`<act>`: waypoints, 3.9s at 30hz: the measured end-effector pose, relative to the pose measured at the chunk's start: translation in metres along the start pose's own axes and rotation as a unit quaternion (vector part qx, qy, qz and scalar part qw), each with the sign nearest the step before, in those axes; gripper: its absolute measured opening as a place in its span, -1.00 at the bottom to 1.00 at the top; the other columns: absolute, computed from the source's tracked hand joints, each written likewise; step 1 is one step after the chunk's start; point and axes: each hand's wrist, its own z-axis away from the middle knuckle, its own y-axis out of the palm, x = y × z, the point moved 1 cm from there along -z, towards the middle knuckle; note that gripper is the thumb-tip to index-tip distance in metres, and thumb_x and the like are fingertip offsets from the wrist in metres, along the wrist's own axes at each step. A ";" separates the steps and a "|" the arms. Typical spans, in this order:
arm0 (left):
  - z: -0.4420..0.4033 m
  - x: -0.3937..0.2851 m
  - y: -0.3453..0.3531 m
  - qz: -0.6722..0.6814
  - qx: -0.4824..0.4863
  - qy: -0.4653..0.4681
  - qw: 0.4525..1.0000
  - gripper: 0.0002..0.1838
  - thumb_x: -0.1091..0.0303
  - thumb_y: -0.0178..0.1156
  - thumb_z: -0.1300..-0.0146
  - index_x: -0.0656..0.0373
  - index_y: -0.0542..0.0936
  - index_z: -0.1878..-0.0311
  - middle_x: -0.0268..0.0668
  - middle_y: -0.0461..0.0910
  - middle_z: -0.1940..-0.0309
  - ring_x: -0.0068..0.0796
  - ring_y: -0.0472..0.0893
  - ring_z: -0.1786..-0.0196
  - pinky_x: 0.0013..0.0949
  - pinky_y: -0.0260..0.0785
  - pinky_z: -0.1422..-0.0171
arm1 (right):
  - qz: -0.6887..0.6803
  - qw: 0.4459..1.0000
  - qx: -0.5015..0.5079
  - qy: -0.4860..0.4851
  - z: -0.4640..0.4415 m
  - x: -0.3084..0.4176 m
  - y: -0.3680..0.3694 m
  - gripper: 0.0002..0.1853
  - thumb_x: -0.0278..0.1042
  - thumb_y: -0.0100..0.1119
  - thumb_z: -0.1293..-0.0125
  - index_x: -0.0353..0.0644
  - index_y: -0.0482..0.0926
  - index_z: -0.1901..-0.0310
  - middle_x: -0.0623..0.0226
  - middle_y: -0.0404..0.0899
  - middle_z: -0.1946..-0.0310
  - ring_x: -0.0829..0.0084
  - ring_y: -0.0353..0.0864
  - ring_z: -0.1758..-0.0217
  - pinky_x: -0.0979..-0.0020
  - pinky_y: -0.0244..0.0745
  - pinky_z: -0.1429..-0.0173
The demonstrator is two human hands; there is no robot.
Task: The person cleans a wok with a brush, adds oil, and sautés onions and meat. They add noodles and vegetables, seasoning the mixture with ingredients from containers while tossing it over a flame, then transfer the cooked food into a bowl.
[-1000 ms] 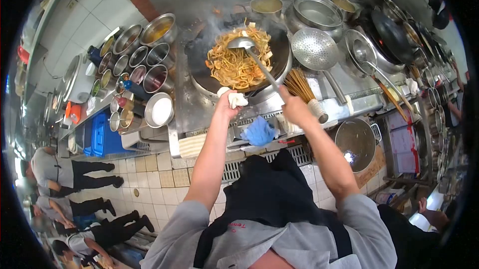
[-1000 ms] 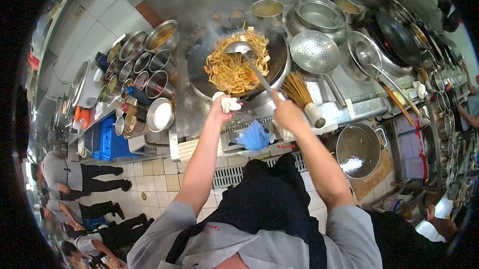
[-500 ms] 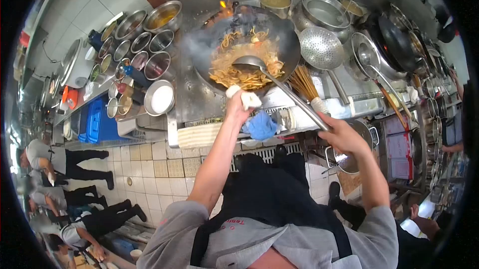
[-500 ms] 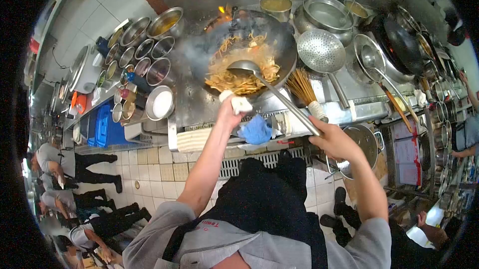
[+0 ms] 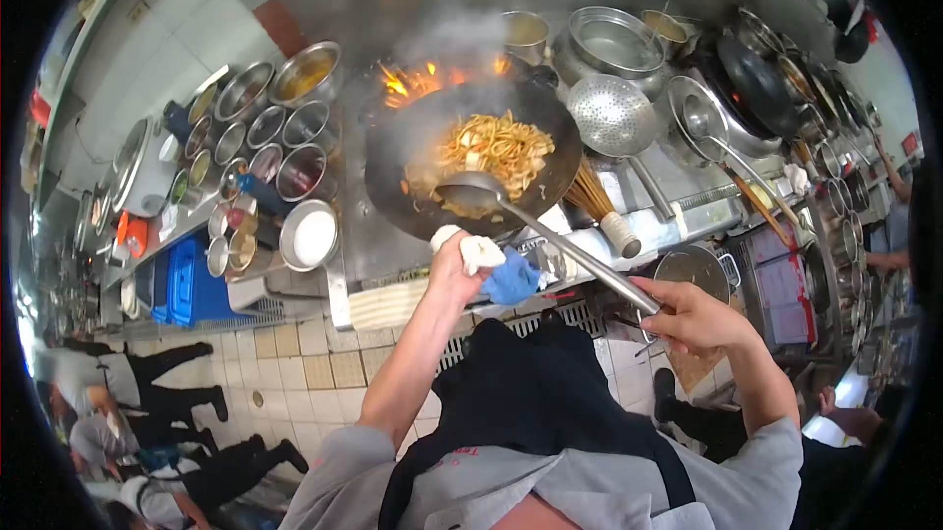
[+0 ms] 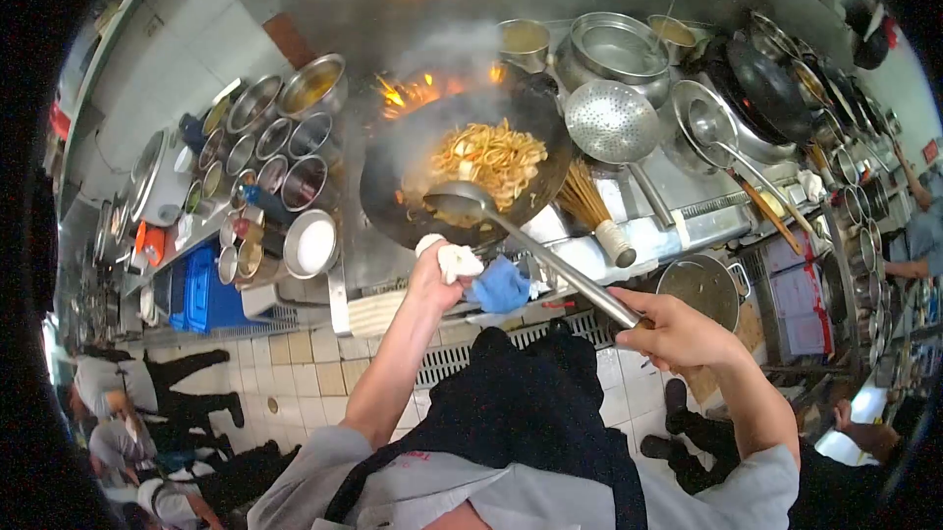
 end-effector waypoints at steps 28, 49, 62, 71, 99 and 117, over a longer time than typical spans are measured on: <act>-0.017 0.022 -0.036 0.042 -0.014 0.013 0.999 -0.85 0.47 0.03 -0.21 0.17 0.37 0.15 -0.12 0.59 0.32 -0.20 0.67 0.27 -0.18 0.62 0.25 | 0.155 0.976 -0.116 -0.099 -0.045 0.018 0.008 -0.34 -0.42 0.18 -0.27 -0.29 0.22 -0.39 0.12 0.59 0.53 0.34 0.60 0.52 0.31 0.51 0.33; 0.006 -0.013 -0.033 -0.035 -0.044 0.051 0.997 -0.86 0.50 0.10 -0.09 0.24 0.45 0.25 -0.16 0.60 0.41 -0.24 0.67 0.42 -0.18 0.59 0.38 | -0.074 0.985 -0.149 -0.048 -0.059 -0.016 0.009 -0.34 -0.46 0.12 -0.35 -0.21 0.13 -0.45 0.43 0.43 0.59 0.64 0.34 0.72 0.51 0.26 0.65; 0.028 0.021 -0.034 -0.238 -0.176 0.165 0.941 -0.74 0.59 0.07 0.01 0.34 0.44 0.17 -0.17 0.56 0.42 -0.26 0.63 0.43 -0.34 0.51 0.38 | -0.548 0.834 0.069 -0.012 -0.089 -0.048 0.014 -0.50 -0.35 -0.07 -0.47 0.17 0.17 -0.40 0.46 0.26 0.62 0.61 0.20 0.78 0.52 0.16 0.77; 0.045 0.049 -0.041 -0.044 -0.119 0.065 0.990 -0.74 0.44 0.09 -0.06 0.27 0.42 0.15 -0.03 0.61 0.34 -0.07 0.68 0.30 -0.07 0.56 0.30 | -0.579 0.806 0.121 0.003 -0.114 -0.162 -0.021 -0.40 0.14 -0.14 -0.47 -0.14 0.20 -0.33 0.05 0.60 0.37 0.32 0.64 0.51 0.41 0.57 0.54; 0.027 0.044 0.002 -0.215 -0.078 -0.088 0.970 -0.85 0.40 -0.09 -0.28 0.04 0.31 0.44 -0.32 0.25 0.57 -0.45 0.22 0.54 -0.29 0.13 0.41 | 0.357 0.924 -0.112 0.084 -0.303 -0.321 0.085 -0.37 0.09 0.03 -0.30 -0.25 0.46 -0.23 -0.10 0.22 -0.39 0.02 0.25 -0.44 -0.01 0.16 -0.41; 0.098 -0.119 -0.041 -0.301 0.072 -0.151 0.939 -0.73 0.37 -0.10 -0.31 0.15 0.33 0.55 -0.31 0.23 0.65 -0.50 0.12 0.69 -0.44 0.04 0.59 | -0.702 0.684 -0.032 -0.197 -0.148 -0.034 0.265 -0.73 -0.12 -0.05 -0.48 0.02 0.27 0.38 0.65 0.15 0.70 0.79 0.11 0.76 0.68 0.04 0.74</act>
